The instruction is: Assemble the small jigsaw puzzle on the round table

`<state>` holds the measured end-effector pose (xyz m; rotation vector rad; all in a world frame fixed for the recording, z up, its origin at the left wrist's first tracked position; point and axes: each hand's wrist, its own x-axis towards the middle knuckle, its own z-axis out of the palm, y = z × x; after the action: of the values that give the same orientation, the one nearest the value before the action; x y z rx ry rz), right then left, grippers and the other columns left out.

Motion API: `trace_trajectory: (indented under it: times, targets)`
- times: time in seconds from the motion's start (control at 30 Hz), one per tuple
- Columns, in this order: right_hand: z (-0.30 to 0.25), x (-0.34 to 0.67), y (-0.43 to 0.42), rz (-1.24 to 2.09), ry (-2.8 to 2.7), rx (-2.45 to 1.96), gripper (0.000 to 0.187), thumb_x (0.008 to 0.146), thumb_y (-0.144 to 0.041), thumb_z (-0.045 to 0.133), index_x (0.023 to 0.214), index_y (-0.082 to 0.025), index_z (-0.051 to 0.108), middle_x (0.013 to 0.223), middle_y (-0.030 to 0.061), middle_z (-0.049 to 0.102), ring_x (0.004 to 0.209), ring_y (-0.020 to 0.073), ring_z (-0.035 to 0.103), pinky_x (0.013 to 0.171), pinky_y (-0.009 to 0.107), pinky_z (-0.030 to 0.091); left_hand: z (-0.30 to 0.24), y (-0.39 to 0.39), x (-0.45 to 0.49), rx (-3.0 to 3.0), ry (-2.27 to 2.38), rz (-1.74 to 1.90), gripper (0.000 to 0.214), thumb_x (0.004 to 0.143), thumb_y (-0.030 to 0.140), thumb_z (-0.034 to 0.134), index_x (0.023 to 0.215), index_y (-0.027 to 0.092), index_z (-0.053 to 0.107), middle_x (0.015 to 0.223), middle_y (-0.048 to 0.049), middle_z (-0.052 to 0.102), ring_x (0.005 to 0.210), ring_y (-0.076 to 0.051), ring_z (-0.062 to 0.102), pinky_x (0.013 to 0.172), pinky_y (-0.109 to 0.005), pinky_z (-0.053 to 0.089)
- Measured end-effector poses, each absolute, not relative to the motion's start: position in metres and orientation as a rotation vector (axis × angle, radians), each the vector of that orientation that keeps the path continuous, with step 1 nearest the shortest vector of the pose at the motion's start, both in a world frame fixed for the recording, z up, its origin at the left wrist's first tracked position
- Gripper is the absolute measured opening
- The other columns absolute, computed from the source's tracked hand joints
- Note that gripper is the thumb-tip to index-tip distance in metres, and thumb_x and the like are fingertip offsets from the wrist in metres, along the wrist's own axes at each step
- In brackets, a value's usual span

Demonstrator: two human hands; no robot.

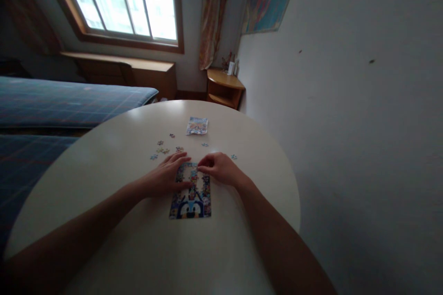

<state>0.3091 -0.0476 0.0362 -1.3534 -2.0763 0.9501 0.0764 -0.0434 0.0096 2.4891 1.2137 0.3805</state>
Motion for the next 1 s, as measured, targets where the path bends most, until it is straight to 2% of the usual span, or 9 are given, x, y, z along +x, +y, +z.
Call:
trace_trajectory:
  times: [0.23,0.47,0.77,1.0]
  targets:
    - [0.032,0.306,-0.049,0.907,-2.083,-1.423,0.022,0.08,-0.037,0.072,0.086,-0.016,0.076,0.078,0.0055,0.074,0.067,0.014,0.065,0.061,0.024,0.047,0.011,-0.043,0.076,2.487,1.218,0.344,0.08,0.08,0.065,0.061,0.14,0.016,0.044,0.154,-0.0161,0.033,0.145,-0.034,0.024,0.117,-0.047,0.025]
    - [0.033,0.304,-0.05,0.861,-2.108,-1.439,0.02,0.08,-0.035,0.072,0.085,-0.016,0.077,0.077,0.0056,0.075,0.066,0.0141,0.065,0.061,0.024,0.046,0.008,-0.045,0.084,2.468,1.315,0.37,0.057,0.093,0.052,0.047,0.136,0.014,0.046,0.151,-0.0164,0.038,0.145,-0.031,0.024,0.118,-0.044,0.024]
    - [0.036,0.307,-0.05,0.765,-2.178,-1.481,0.019,0.08,-0.034,0.072,0.084,-0.017,0.078,0.074,0.0038,0.073,0.062,0.0119,0.061,0.059,0.022,0.042,0.003,-0.054,0.099,2.497,1.494,0.458,0.053,0.092,0.042,0.051,0.136,0.011,0.046,0.146,-0.0161,0.043,0.14,-0.032,0.033,0.115,-0.044,0.029]
    - [0.037,0.304,-0.051,0.722,-2.186,-1.526,0.019,0.079,-0.034,0.072,0.083,-0.017,0.079,0.073,0.0038,0.073,0.061,0.0117,0.059,0.059,0.022,0.04,0.004,-0.054,0.099,2.509,1.487,0.505,0.054,0.091,0.042,0.054,0.135,0.013,0.045,0.144,-0.0168,0.045,0.14,-0.032,0.034,0.113,-0.045,0.032]
